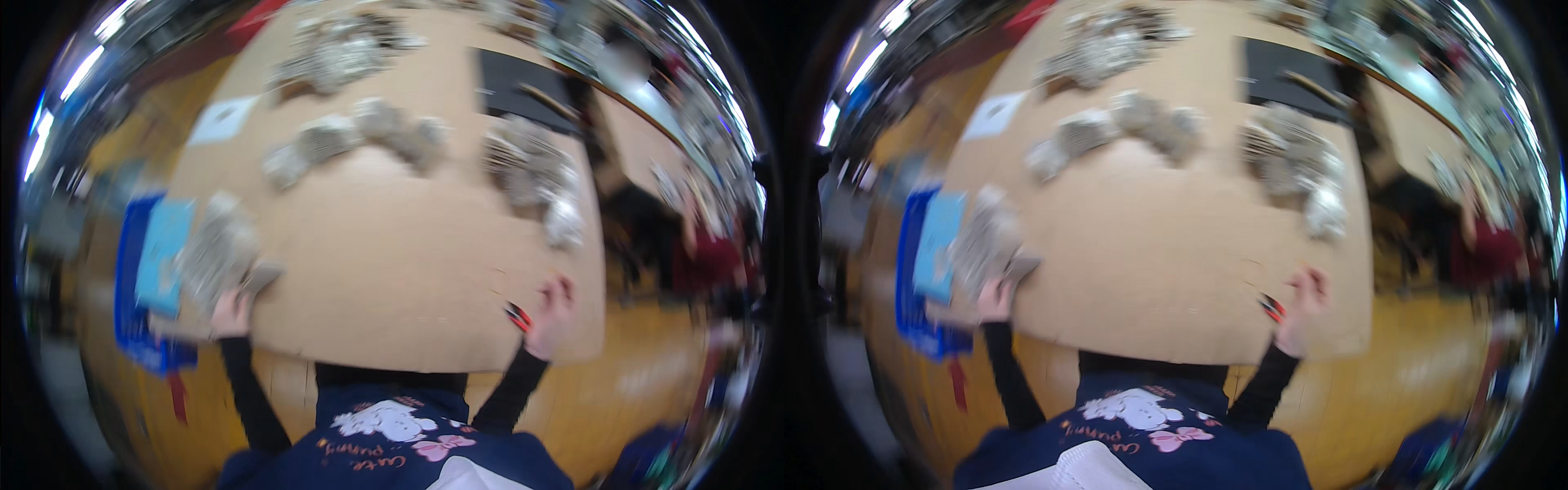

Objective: The person repeatedly picks up small fabric pieces and places them into clear plastic bags on a table. They then stack the filled bags into neat piles. The process is continuous and repetitive throughout the clip.

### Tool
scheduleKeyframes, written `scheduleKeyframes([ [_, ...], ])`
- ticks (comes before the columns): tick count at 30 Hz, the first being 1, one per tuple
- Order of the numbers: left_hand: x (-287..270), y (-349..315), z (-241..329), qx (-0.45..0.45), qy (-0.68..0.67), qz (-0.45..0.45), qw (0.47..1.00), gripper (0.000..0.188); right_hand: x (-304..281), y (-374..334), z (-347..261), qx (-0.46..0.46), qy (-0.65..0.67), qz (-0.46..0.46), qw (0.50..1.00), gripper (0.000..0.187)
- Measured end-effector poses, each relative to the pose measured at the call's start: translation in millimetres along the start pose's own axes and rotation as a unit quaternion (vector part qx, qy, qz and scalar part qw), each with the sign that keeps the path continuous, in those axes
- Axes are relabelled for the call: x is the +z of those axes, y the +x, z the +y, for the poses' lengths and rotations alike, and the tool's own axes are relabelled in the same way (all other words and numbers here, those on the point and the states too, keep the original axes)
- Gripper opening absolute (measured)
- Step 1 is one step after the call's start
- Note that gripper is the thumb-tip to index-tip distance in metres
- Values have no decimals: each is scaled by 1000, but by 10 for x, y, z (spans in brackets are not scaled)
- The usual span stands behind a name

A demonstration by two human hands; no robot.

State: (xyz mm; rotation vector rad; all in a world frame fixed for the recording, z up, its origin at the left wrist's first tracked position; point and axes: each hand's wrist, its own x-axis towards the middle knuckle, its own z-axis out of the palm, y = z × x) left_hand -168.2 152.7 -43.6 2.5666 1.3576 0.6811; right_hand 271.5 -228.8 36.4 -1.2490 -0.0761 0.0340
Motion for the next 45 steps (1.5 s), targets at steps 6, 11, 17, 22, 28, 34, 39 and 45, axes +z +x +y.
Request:
scheduleKeyframes([
  [6, -71, 101, 357, -52, 88, 83, 991, 18, -92, 68, -55, -6, -211, -85, 974, 33],
  [11, -269, 159, 496, -75, 60, 82, 992, 21, -18, 47, -152, 50, -148, -183, 971, 37],
  [17, -276, 405, 315, -93, 134, -6, 987, 97, 211, -29, -114, 23, -115, -183, 976, 39],
  [22, -351, 941, 12, -135, 121, -235, 955, 155, 224, -18, -60, -2, -93, -150, 984, 38],
  [28, -335, 1254, -137, -140, 159, -312, 926, 167, -51, -15, 5, -9, 43, -212, 976, 35],
  [34, -270, 1286, -253, -123, 157, -270, 942, 166, -166, -14, 36, -14, 147, -171, 974, 32],
  [39, -258, 1412, -336, -100, 183, -266, 941, 158, -93, -56, 4, -14, 231, -201, 952, 11],
  [45, -228, 1529, -425, -95, 186, -273, 939, 155, 142, -132, 166, -33, 302, -163, 939, 17],
])
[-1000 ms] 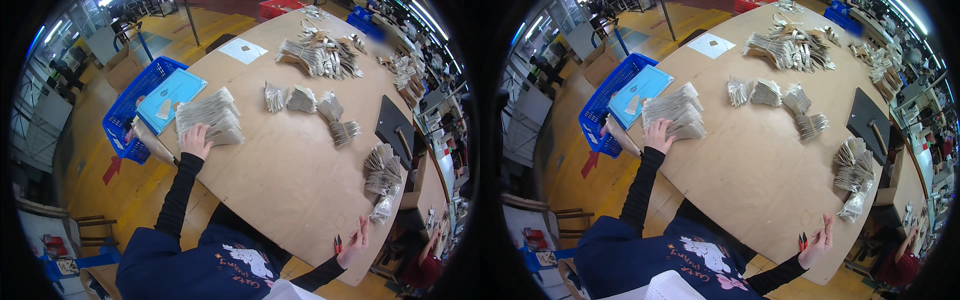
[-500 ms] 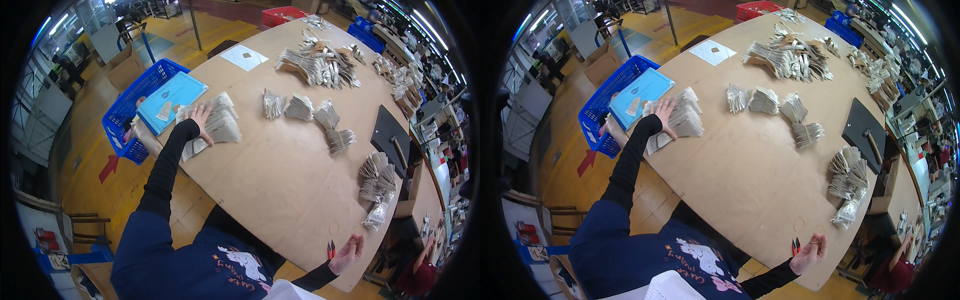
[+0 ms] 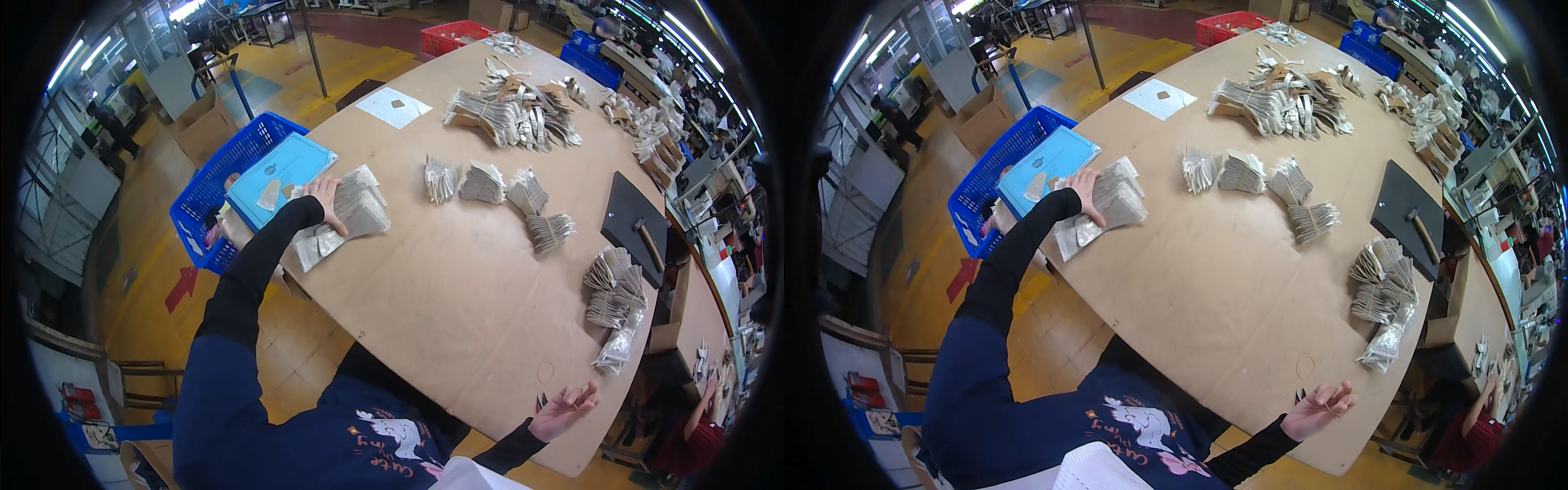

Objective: The person repeatedly picks up small fabric pieces and places them into clear plastic bags on a table. They then stack the filled bags into neat piles. The process is continuous and repetitive throughout the clip.

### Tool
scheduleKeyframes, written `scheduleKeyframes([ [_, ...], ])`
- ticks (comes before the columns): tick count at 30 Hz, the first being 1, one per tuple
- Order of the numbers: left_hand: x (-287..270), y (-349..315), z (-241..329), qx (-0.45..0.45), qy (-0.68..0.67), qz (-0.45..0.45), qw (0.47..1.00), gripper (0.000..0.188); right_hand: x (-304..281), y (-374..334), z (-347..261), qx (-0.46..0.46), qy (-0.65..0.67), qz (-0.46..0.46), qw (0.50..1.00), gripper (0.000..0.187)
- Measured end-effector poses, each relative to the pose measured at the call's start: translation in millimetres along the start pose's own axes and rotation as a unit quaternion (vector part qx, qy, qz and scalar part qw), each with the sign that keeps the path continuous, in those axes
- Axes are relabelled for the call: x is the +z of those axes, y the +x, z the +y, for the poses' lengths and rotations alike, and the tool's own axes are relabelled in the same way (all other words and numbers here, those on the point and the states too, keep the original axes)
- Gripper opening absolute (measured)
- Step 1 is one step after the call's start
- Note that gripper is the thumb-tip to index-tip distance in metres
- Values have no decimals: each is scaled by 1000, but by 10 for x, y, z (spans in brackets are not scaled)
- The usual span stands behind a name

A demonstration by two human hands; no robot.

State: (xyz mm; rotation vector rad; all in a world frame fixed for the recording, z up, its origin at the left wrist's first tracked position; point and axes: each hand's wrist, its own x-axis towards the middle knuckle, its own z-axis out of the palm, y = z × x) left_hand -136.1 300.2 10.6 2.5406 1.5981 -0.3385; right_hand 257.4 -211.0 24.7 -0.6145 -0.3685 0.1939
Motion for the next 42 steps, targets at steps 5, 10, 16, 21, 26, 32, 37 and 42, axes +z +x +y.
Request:
scheduleKeyframes([
  [5, -45, 58, -34, -4, 7, -38, 999, 153, 4, -83, 54, 29, -14, -8, 999, 20],
  [10, -83, 13, -55, 46, -21, -2, 999, 152, -112, -175, 17, -5, -51, -45, 998, 24],
  [16, 32, 102, -118, 23, -17, 47, 998, 149, -253, -295, -51, 29, -59, 3, 998, 26],
  [21, 28, 287, -221, 3, -30, -15, 999, 151, -258, -281, -19, 7, -51, -15, 999, 22],
  [26, -28, 91, -116, -10, -31, -23, 999, 151, -225, -279, 26, -4, -52, -8, 999, 22],
  [32, 215, -629, 452, 34, 80, 125, 988, 143, -171, -320, 84, -2, -71, -7, 997, 22],
  [37, 389, -922, 642, 60, 51, 114, 990, 144, -71, -251, 197, 27, -63, -12, 998, 24],
  [42, 93, -533, 399, 81, -19, 83, 993, 138, 111, -178, 219, 106, -117, -12, 987, 31],
])
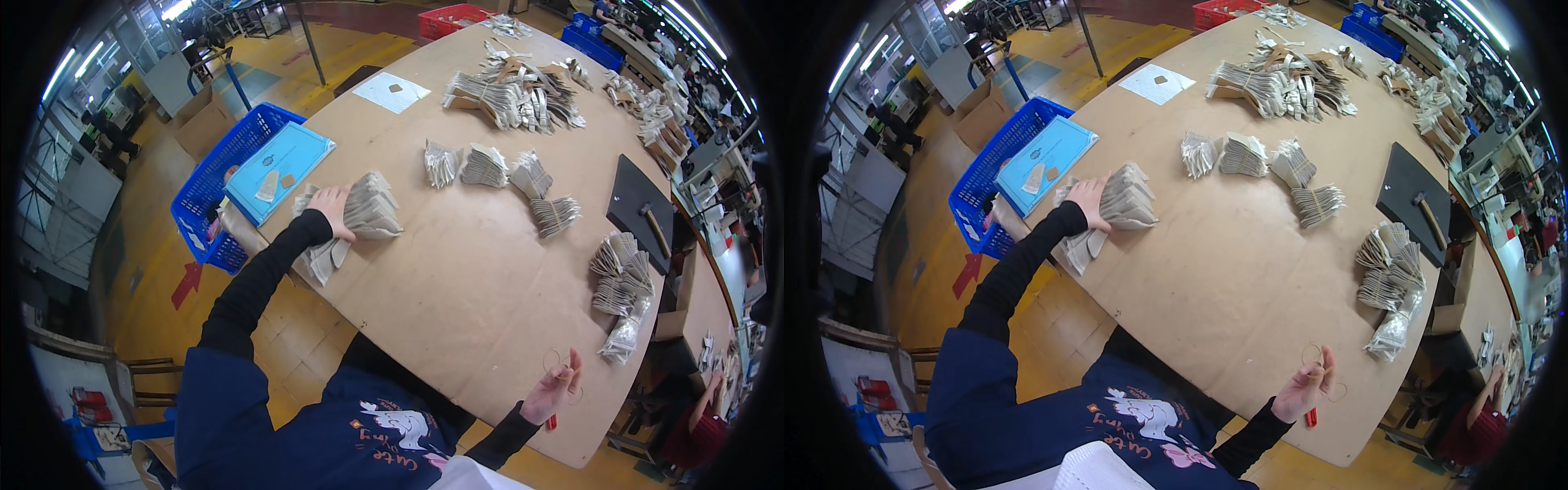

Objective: The person repeatedly picks up small fabric pieces and places them into clear plastic bags on a table. They then stack the filled bags into neat piles. The process is continuous and repetitive throughout the clip.

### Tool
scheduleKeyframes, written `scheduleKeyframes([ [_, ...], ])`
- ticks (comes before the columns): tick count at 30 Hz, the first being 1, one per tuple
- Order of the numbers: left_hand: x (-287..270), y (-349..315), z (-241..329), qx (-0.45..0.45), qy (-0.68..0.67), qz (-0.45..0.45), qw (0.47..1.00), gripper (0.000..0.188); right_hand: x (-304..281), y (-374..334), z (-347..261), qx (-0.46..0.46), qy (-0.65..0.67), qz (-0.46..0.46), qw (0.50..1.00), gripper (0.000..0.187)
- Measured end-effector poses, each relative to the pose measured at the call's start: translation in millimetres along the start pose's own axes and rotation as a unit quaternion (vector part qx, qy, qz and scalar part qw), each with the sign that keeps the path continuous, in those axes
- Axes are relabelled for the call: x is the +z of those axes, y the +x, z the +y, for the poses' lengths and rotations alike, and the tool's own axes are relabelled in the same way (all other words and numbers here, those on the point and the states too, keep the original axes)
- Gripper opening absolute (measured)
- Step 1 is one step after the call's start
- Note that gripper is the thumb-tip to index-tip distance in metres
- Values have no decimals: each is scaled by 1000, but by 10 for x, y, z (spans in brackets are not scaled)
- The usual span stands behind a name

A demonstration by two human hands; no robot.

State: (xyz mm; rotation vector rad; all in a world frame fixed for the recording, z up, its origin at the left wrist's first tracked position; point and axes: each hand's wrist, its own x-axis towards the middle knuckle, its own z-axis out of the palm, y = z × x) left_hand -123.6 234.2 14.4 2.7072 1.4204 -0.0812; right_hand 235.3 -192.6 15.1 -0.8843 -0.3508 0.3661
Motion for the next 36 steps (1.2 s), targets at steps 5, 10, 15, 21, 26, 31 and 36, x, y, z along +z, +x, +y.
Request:
scheduleKeyframes([
  [5, -86, 27, 191, -16, -25, 4, 1000, 128, 132, -2, -95, 69, -103, -35, 992, 48],
  [10, -42, -432, 809, 64, -22, 59, 996, 121, 356, -143, -76, 48, -239, -60, 968, 76],
  [15, -50, -445, 1657, 194, -101, 60, 974, 119, 727, -296, -86, 138, -29, -238, 961, 87],
  [21, 10, -295, 2659, 304, -137, 37, 942, 120, 777, -69, 130, -123, -579, -308, 745, 55],
  [26, 90, -280, 2715, 324, -128, 47, 936, 129, 381, -82, 266, -77, -627, -318, 707, 45],
  [31, 150, -312, 2683, 332, -127, 64, 933, 134, 331, -253, 429, -148, -551, -276, 774, 46],
  [36, 146, -292, 2718, 326, -61, 35, 943, 143, 355, -119, 523, -149, -548, -310, 763, 36],
])
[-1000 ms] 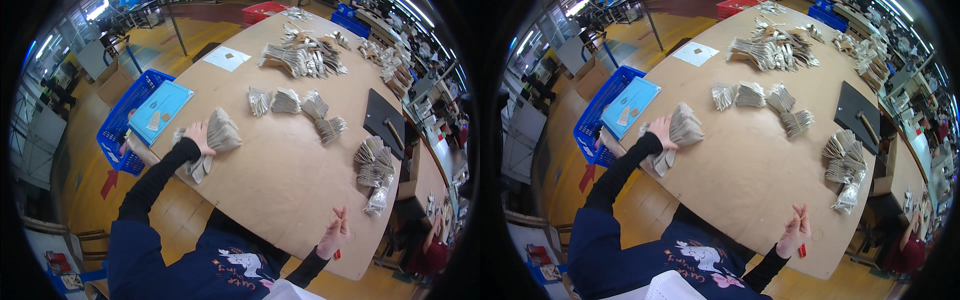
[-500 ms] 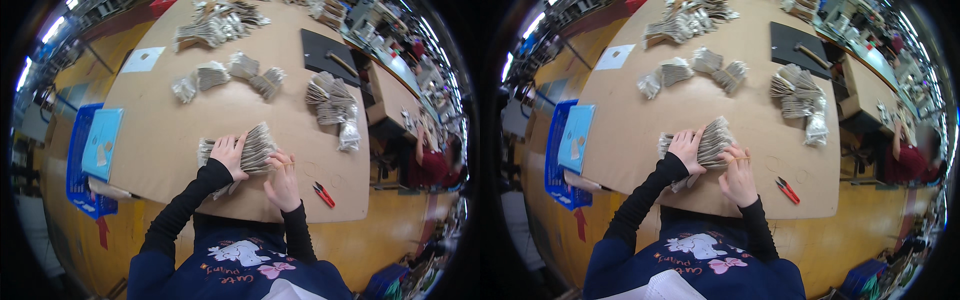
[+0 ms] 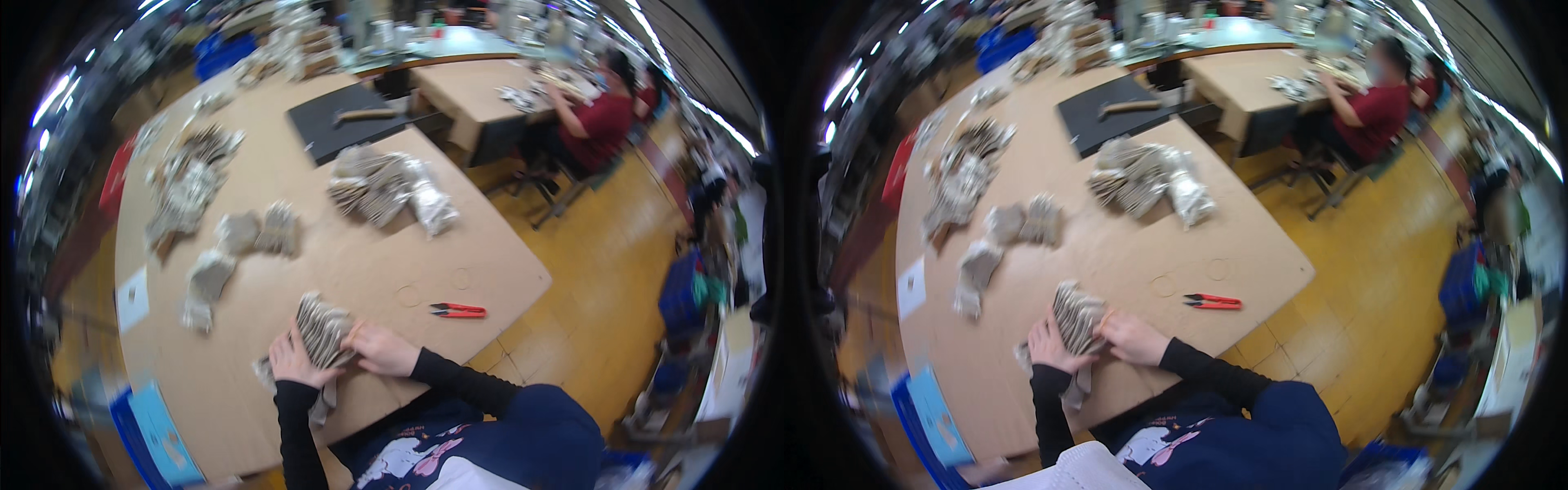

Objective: The person repeatedly picks up small fabric pieces and places them into clear plastic bags on a table. They then stack the filled bags into neat piles. The process is continuous and repetitive throughout the clip.

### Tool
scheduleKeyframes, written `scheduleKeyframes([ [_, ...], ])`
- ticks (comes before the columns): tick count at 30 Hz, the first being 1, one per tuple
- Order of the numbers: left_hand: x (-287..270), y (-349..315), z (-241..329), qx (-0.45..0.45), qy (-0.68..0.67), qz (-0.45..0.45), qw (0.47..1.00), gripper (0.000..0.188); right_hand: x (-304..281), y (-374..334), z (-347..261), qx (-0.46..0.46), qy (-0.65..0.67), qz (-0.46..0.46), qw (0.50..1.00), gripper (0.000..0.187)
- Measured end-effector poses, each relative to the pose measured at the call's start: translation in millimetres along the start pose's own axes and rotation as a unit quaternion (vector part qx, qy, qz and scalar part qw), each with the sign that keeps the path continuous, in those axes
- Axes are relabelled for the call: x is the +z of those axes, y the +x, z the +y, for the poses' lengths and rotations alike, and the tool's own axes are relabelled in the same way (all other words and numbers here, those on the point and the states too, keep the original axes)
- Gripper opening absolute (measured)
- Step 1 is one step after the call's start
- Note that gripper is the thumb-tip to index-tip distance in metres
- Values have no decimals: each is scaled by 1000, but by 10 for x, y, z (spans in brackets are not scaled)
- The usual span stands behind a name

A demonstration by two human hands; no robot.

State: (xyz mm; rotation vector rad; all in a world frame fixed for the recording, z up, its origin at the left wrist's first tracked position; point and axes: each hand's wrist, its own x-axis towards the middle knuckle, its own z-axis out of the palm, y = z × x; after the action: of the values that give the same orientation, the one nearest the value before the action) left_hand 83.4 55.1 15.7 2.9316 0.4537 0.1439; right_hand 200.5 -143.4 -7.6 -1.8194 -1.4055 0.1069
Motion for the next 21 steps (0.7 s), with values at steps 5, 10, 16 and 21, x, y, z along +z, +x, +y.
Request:
scheduleKeyframes([
  [5, -39, 72, -201, 24, -20, -62, 998, 145, -69, -32, 27, -30, 36, -105, 993, 23],
  [10, -26, 109, -282, -4, -60, -60, 996, 132, -657, -362, 64, 79, 142, -15, 987, 22],
  [16, 112, 202, -71, -152, -15, 29, 988, 116, -977, -546, -56, 258, 122, 310, 907, 36],
  [21, 277, 344, 3, -212, 19, 71, 974, 117, -72, -238, -331, 285, 121, 222, 924, 39],
])
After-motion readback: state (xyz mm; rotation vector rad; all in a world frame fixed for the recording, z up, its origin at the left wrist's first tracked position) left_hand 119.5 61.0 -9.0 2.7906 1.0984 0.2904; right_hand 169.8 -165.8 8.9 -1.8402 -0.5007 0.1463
